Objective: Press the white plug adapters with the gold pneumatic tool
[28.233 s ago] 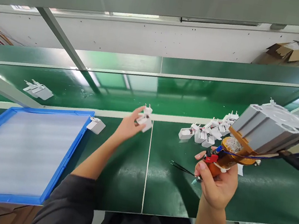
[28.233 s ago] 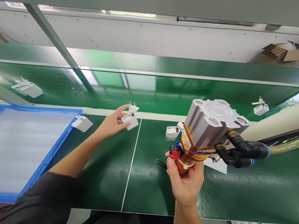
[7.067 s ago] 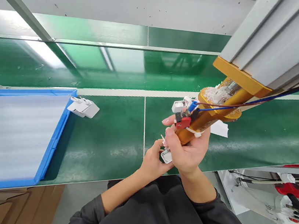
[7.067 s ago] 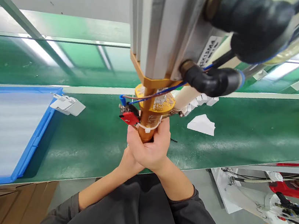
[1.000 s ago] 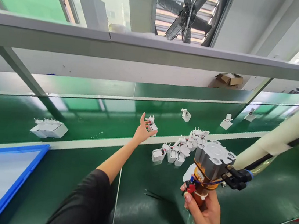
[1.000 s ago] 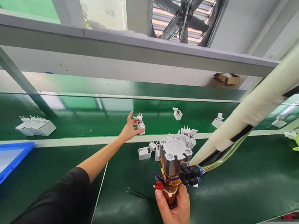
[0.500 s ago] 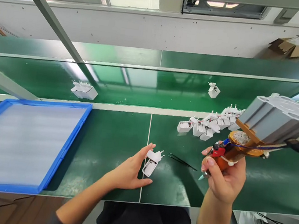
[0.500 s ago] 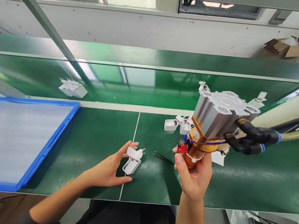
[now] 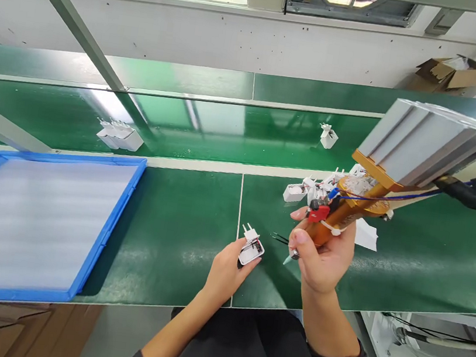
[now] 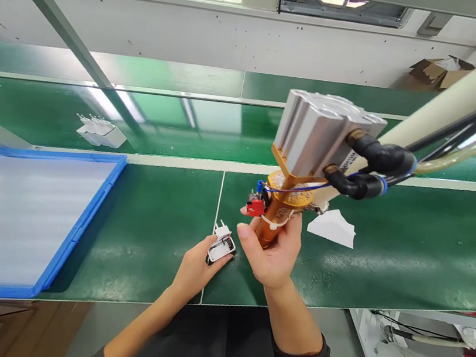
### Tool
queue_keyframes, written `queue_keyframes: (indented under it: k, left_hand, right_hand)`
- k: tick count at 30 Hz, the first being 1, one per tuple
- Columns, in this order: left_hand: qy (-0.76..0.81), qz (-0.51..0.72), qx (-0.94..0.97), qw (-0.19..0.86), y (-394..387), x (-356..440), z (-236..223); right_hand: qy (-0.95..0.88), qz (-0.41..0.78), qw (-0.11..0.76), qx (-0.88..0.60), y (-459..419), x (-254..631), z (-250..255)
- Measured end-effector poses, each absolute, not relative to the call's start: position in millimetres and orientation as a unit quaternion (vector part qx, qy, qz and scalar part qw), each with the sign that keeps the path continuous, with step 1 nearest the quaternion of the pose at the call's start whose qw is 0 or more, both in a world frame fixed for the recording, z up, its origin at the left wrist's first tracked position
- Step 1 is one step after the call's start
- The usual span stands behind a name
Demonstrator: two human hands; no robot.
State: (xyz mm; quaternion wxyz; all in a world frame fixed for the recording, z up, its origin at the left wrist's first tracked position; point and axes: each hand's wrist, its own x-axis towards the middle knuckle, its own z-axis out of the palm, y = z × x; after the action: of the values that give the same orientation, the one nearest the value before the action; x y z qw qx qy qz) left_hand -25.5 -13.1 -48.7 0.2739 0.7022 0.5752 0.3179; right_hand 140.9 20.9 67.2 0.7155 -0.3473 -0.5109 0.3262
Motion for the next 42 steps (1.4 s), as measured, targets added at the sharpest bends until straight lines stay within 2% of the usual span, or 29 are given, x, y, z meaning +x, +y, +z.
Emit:
queue_keyframes:
  k: [10, 17, 30, 37, 42]
  left_hand:
    - [0.477, 0.327, 0.757, 0.303, -11, -21, -6]
    - [0.466, 0.301, 0.773, 0.309, -9, -21, 4]
    - [0.463, 0.311, 0.765, 0.324, -9, -18, 0]
    - [0.514, 0.307, 0.732, 0.325, -12, -4, -22]
    - [0.491, 0.369, 0.700, 0.365, -14, 15, -27]
  right_hand:
    - [-0.519, 0.315, 0.693, -0.389, 20, 118, 80]
    - [-0.533, 0.290, 0.680, -0.412, 18, 124, 74]
    - [-0.529, 0.303, 0.701, -0.371, 18, 122, 76]
    - [-0.542, 0.242, 0.709, -0.381, 22, 123, 72]
    - [-0.547, 0.209, 0.718, -0.376, 25, 117, 74]
